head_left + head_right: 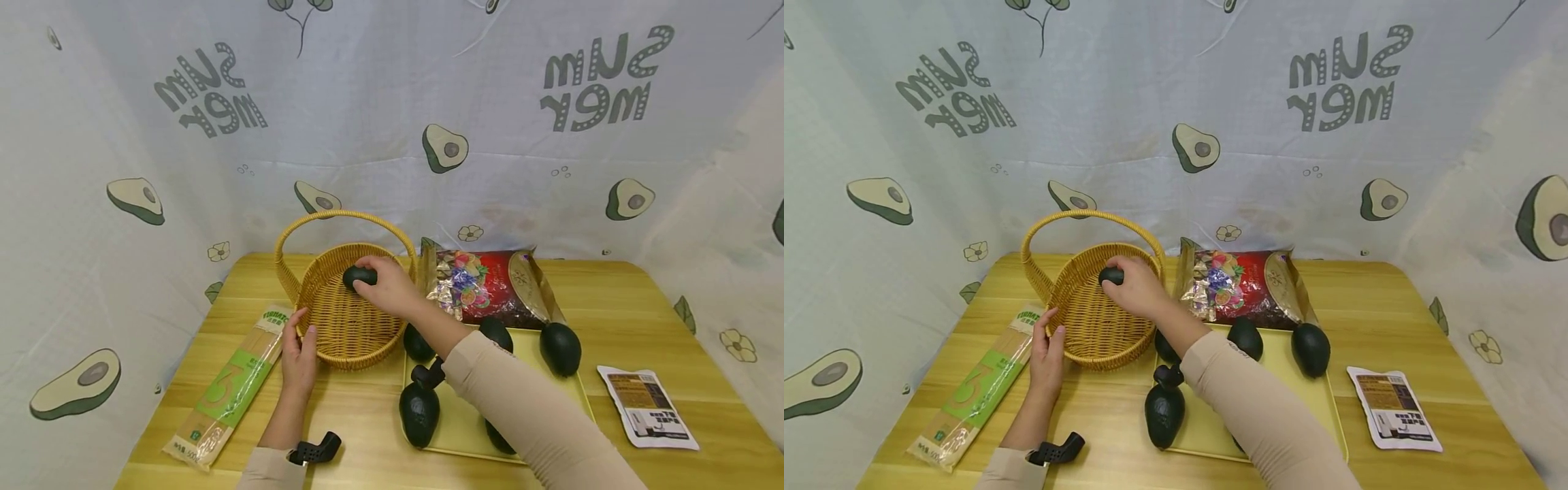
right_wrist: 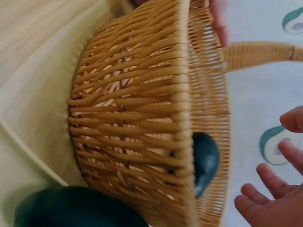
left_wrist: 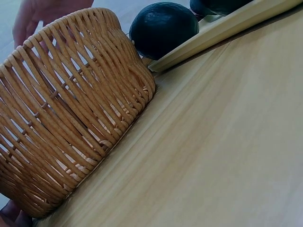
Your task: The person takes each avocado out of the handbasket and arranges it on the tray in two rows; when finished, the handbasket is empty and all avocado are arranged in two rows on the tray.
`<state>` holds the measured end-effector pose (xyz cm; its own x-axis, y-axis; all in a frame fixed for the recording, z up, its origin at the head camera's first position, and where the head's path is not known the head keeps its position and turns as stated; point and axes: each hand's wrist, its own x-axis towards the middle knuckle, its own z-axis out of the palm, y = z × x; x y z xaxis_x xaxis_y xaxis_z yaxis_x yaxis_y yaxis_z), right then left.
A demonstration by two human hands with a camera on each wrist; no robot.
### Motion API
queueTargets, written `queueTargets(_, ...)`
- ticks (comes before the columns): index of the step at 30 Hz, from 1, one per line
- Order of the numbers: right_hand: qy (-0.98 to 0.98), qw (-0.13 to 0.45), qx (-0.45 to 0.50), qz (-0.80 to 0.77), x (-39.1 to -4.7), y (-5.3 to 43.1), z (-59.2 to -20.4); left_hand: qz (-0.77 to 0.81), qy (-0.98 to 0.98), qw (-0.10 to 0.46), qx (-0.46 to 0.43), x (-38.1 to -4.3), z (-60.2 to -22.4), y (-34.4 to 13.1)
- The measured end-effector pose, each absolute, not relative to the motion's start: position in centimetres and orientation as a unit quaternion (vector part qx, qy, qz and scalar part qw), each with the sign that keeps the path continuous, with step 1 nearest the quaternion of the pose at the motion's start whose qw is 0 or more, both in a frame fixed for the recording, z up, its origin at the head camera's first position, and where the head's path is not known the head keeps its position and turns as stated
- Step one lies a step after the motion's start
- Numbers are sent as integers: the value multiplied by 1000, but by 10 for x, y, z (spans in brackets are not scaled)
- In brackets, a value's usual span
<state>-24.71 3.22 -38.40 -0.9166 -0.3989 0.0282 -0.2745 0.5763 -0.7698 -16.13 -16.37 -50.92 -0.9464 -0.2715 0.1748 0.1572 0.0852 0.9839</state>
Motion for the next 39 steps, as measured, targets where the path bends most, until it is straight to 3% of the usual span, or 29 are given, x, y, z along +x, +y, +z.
queueTargets(17,888,94,-114,-435,-278,9,-417,-669,-726,152,42,-162,-510,-164)
queueTargets(39,912,88,-89,-391,-284,7,-447,-670,-723,164,35,-164,-510,-163)
